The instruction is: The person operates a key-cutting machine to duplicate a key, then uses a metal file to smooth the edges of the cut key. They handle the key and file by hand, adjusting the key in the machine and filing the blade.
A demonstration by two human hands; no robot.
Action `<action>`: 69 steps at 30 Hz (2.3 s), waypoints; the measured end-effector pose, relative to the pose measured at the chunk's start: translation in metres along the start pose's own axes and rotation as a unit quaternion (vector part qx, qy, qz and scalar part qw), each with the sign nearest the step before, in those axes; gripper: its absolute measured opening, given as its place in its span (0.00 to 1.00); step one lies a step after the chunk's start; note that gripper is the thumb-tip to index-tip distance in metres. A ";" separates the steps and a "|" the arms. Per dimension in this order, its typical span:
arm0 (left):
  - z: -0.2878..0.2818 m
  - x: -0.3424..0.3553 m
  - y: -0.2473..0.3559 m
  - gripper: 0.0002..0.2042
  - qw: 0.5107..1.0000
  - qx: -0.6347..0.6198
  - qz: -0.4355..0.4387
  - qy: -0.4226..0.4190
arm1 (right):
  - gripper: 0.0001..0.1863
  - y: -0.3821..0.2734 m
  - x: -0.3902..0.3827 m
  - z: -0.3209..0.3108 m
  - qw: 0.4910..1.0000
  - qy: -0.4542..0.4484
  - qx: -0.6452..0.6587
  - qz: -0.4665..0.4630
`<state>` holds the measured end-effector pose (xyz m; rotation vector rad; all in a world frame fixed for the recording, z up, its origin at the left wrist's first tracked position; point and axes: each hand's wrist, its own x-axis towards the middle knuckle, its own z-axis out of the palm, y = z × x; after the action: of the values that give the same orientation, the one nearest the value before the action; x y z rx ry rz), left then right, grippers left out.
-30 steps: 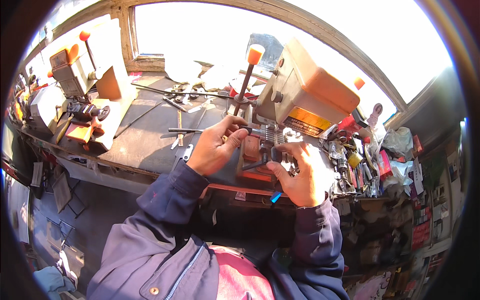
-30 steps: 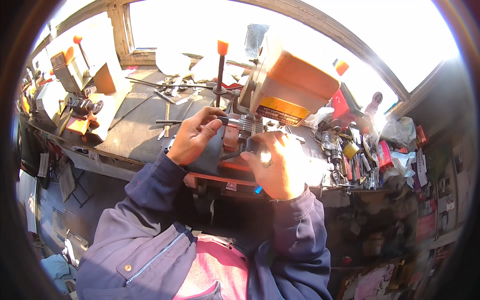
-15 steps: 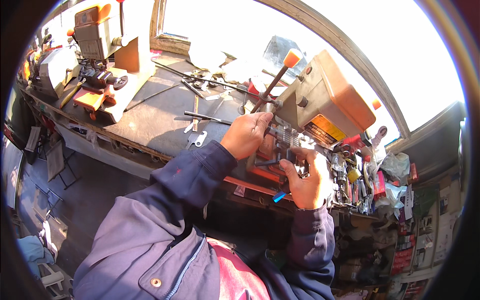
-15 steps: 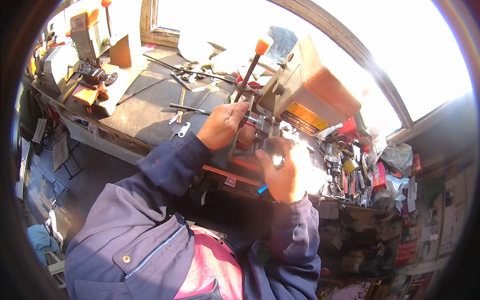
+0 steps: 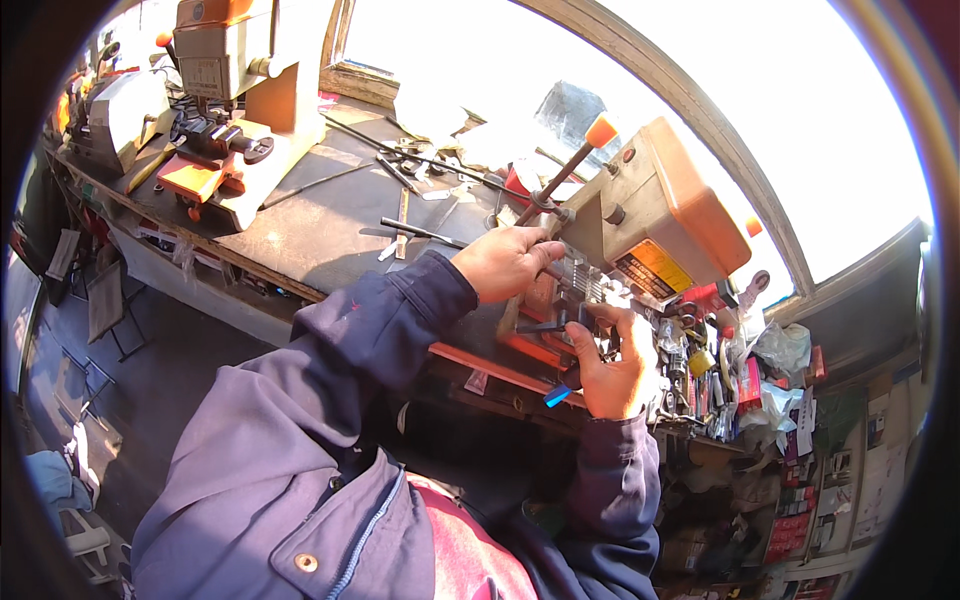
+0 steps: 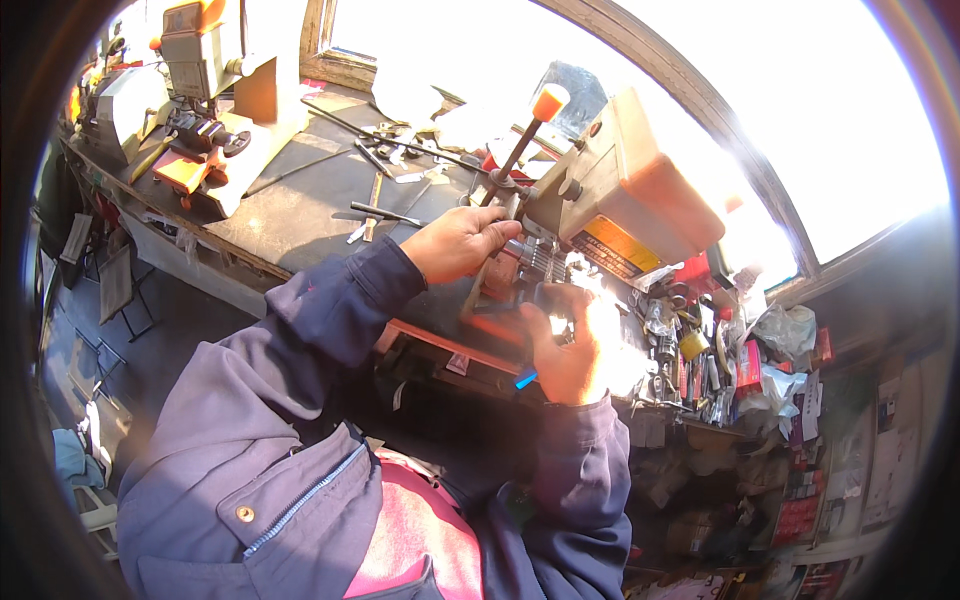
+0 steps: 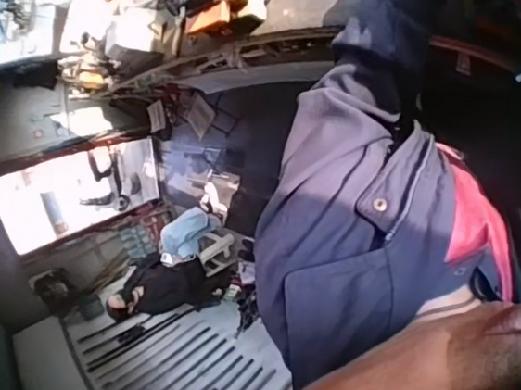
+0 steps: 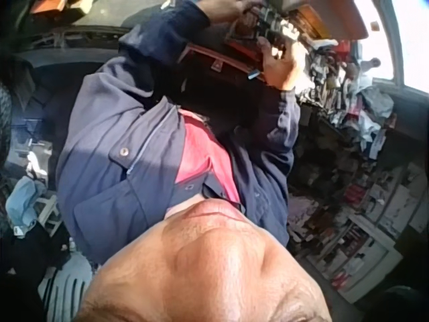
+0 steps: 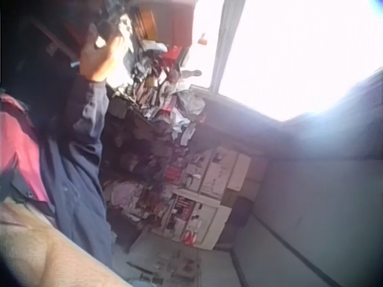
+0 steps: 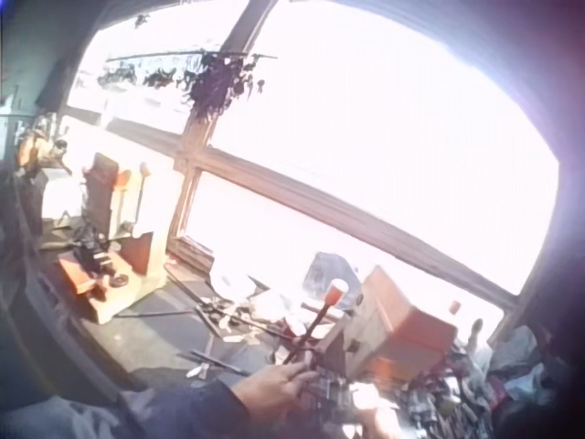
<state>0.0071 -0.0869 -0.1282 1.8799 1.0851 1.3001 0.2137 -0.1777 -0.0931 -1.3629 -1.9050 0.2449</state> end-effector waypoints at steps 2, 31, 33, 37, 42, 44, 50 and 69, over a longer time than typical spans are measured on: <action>0.005 -0.005 0.002 0.14 0.999 -0.019 -0.035 0.016 | 0.19 0.000 -0.001 -0.001 1.000 -0.014 -0.009 0.020; -0.023 -0.061 0.006 0.23 0.984 0.163 0.029 0.072 | 0.13 -0.027 0.002 0.002 0.999 0.030 -0.028 -0.022; -0.022 -0.098 0.010 0.22 0.987 0.121 0.063 0.084 | 0.12 -0.039 0.009 0.005 1.000 -0.005 -0.007 -0.023; -0.016 -0.172 0.019 0.17 0.997 -0.039 0.054 -0.042 | 0.11 -0.062 0.033 0.030 0.991 -0.105 0.088 -0.014; -0.011 -0.228 0.005 0.14 0.970 -0.073 -0.044 -0.226 | 0.08 -0.073 0.063 0.098 0.977 -0.187 0.094 -0.025; -0.012 -0.237 -0.004 0.14 0.970 -0.064 -0.050 -0.230 | 0.08 -0.074 0.065 0.108 0.970 -0.234 -0.033 -0.050; -0.027 -0.236 -0.018 0.14 0.981 -0.027 -0.049 -0.186 | 0.08 -0.076 0.059 0.112 0.986 -0.157 0.036 -0.052; -0.046 -0.205 0.006 0.14 0.876 -0.406 -0.260 0.010 | 0.12 -0.067 -0.044 0.102 0.858 -0.169 0.461 0.150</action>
<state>-0.0728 -0.2684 -0.1991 0.8720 0.7802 1.1787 0.1025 -0.2167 -0.1469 -0.9418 -1.4478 1.4308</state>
